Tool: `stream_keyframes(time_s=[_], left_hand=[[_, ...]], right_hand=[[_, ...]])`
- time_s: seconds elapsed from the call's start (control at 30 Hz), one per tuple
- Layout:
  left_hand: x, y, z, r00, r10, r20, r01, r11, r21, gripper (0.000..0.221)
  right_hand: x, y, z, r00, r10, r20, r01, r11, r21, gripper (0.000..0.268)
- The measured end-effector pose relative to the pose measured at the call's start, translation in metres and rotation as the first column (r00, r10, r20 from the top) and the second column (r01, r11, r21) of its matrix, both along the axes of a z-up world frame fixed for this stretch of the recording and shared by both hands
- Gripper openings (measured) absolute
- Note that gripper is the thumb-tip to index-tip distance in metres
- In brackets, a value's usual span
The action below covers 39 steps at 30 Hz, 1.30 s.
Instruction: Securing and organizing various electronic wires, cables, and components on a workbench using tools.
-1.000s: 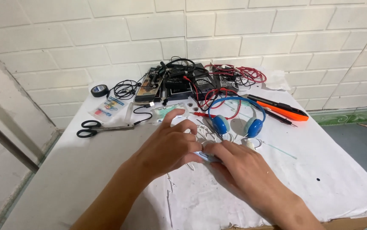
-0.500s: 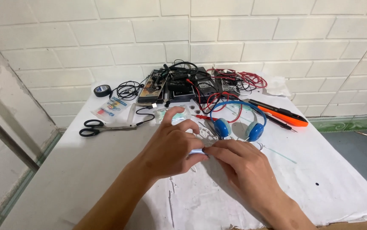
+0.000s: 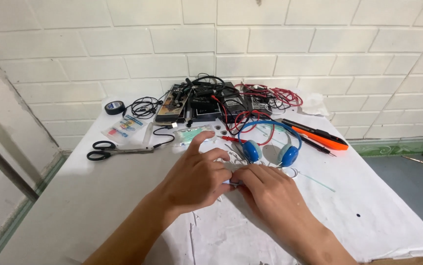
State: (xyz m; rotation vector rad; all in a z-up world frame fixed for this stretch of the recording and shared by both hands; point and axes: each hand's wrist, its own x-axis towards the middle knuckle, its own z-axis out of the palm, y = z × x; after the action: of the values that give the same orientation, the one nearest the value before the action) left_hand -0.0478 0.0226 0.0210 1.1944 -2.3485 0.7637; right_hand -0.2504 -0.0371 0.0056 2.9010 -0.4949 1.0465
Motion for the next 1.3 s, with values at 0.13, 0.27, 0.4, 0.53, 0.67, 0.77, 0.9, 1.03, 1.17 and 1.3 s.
stream_keyframes(time_s=[0.13, 0.27, 0.4, 0.53, 0.67, 0.77, 0.9, 1.03, 1.17, 1.3], left_hand=[[-0.002, -0.002, -0.003, 0.998, -0.009, 0.061, 0.017, 0.992, -0.124, 0.018], [0.001, -0.003, -0.004, 0.999, -0.033, -0.036, 0.024, 0.972, -0.234, 0.017], [-0.006, 0.006, 0.012, 0.99, -0.113, -0.088, 0.061, 0.887, -0.457, 0.016], [-0.016, 0.011, 0.014, 0.983, -0.129, -0.129, 0.049, 0.87, -0.491, 0.004], [-0.021, 0.008, 0.013, 0.978, -0.112, -0.174, 0.011, 0.87, -0.494, 0.011], [-0.02, 0.007, 0.012, 0.967, -0.155, -0.203, 0.066, 0.92, -0.386, 0.013], [-0.023, 0.009, 0.009, 0.892, -0.207, -0.401, 0.187, 0.978, -0.089, 0.028], [-0.027, 0.003, 0.001, 0.872, -0.163, -0.462, 0.143, 0.987, -0.077, 0.028], [-0.035, 0.003, -0.002, 0.869, -0.097, -0.485, 0.058, 0.994, -0.096, 0.029], [-0.043, 0.004, -0.005, 0.843, -0.069, -0.534, 0.02, 0.995, -0.096, 0.024]], right_hand=[[-0.002, -0.004, -0.004, 1.0, 0.031, -0.003, -0.031, 0.996, -0.088, 0.002], [-0.013, -0.009, 0.005, 0.969, -0.105, 0.222, -0.008, 0.889, 0.457, 0.033], [-0.018, -0.006, 0.014, 0.928, -0.298, 0.222, -0.023, 0.549, 0.835, 0.034], [-0.022, -0.008, 0.009, 0.855, -0.191, 0.482, -0.375, 0.415, 0.829, 0.037], [-0.025, -0.006, 0.006, 0.768, -0.157, 0.62, -0.498, 0.463, 0.734, 0.029], [-0.024, -0.004, 0.008, 0.748, -0.171, 0.641, -0.465, 0.554, 0.69, 0.029], [-0.022, -0.003, 0.009, 0.676, -0.173, 0.716, -0.522, 0.573, 0.632, 0.036], [-0.019, -0.002, 0.011, 0.705, -0.195, 0.681, -0.475, 0.584, 0.659, 0.038], [-0.015, -0.002, 0.012, 0.706, -0.216, 0.674, -0.481, 0.552, 0.681, 0.043], [-0.015, -0.002, 0.018, 0.72, -0.22, 0.658, -0.501, 0.492, 0.712, 0.042]])
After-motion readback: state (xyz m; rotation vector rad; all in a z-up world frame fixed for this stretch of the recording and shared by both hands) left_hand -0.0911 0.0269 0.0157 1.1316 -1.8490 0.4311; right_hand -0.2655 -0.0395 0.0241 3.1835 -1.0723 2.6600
